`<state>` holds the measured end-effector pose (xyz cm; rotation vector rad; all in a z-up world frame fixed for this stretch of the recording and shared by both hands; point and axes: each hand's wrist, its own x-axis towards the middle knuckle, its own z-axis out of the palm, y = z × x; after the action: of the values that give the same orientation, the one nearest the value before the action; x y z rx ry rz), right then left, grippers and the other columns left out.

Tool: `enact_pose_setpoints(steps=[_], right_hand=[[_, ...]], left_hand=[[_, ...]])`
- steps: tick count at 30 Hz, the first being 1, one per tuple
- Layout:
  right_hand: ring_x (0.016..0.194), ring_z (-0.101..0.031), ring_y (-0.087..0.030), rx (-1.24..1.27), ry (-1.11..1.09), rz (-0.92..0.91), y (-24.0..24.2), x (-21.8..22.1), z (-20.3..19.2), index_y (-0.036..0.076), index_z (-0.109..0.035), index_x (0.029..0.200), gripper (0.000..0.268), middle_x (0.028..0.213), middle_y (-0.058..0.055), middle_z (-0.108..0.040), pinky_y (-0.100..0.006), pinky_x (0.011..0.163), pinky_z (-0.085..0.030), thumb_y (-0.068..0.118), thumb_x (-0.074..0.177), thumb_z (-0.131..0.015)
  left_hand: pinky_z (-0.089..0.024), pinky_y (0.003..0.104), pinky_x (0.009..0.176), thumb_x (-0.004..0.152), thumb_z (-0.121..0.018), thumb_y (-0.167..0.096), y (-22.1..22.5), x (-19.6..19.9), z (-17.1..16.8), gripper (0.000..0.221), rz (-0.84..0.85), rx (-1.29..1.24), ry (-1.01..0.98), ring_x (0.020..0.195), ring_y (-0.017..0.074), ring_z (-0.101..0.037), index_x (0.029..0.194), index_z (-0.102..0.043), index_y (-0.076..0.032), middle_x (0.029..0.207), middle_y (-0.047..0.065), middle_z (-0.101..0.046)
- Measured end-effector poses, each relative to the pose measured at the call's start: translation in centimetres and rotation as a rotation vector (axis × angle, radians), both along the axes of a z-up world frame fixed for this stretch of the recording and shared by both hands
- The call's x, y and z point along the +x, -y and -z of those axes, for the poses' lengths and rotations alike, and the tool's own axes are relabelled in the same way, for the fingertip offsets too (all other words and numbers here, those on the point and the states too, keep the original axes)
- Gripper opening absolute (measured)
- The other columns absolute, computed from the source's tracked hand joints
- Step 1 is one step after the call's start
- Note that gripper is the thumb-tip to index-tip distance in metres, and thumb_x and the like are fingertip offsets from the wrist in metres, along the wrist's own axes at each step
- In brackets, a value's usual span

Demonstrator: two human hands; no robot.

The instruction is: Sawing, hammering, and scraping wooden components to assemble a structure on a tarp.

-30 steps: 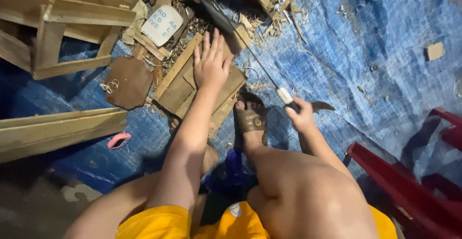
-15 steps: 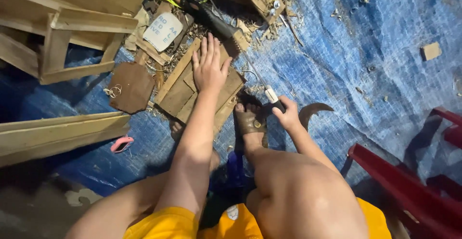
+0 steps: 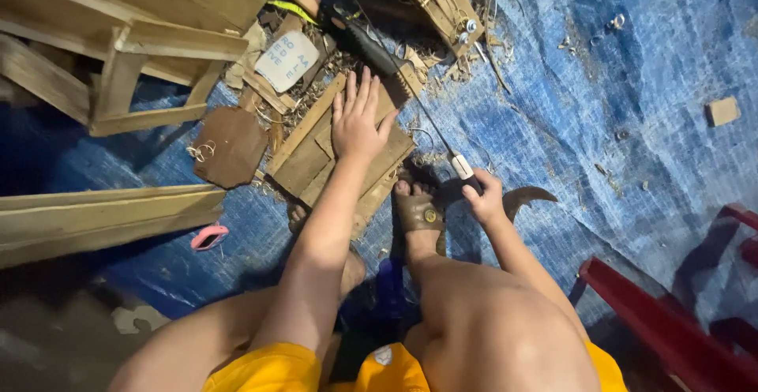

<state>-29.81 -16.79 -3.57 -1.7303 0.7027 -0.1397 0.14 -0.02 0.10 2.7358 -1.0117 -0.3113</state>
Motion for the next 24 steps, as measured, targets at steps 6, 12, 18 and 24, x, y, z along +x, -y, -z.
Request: enact_pose_setpoints(steps=[6,12,18,24], right_hand=[[0.06,-0.057,-0.021,0.032,-0.004,0.027,0.7,-0.4,-0.9,0.012,-0.073,0.095,0.045,0.066,-0.011,-0.063,-0.037,0.059,-0.045,0.055,0.082,-0.076],[0.059,-0.053,-0.015,0.062,0.023,0.025,0.7,0.4,-2.9,0.015,-0.072,0.091,0.048,0.063,-0.005,-0.057,-0.033,0.057,-0.041,0.062,0.083,-0.072],[0.05,-0.05,-0.016,0.068,0.025,0.028,-0.2,0.5,-5.1,0.018,-0.072,0.08,0.05,0.055,-0.001,-0.054,-0.03,0.051,-0.039,0.068,0.085,-0.067],[0.052,-0.05,-0.011,0.045,0.041,0.038,-0.3,0.8,-5.7,0.02,-0.072,0.082,0.052,0.054,0.001,-0.053,-0.028,0.052,-0.041,0.072,0.081,-0.068]], left_hand=[[-0.024,0.051,0.122,0.1,-0.06,-0.057,-0.5,-0.5,0.3,0.07,0.014,-0.128,0.109,0.155,0.0276,-0.024,0.153,-0.048,-0.015,0.166,0.006,-0.033],[-0.044,0.047,0.109,0.1,-0.068,-0.033,-0.5,-0.5,1.5,0.029,0.0,-0.3,0.12,0.131,0.0193,-0.058,0.122,-0.071,-0.014,0.134,0.005,-0.067],[-0.051,0.031,0.069,0.099,-0.067,-0.038,-1.1,0.9,2.1,0.016,0.093,-0.399,0.332,0.085,0.0148,-0.071,0.104,-0.07,-0.023,0.098,-0.007,-0.067],[-0.053,0.038,0.068,0.1,-0.061,-0.038,-0.7,1.6,0.4,0.017,-0.036,-0.245,0.146,0.083,0.0221,-0.066,0.1,-0.069,-0.022,0.087,-0.003,-0.058]])
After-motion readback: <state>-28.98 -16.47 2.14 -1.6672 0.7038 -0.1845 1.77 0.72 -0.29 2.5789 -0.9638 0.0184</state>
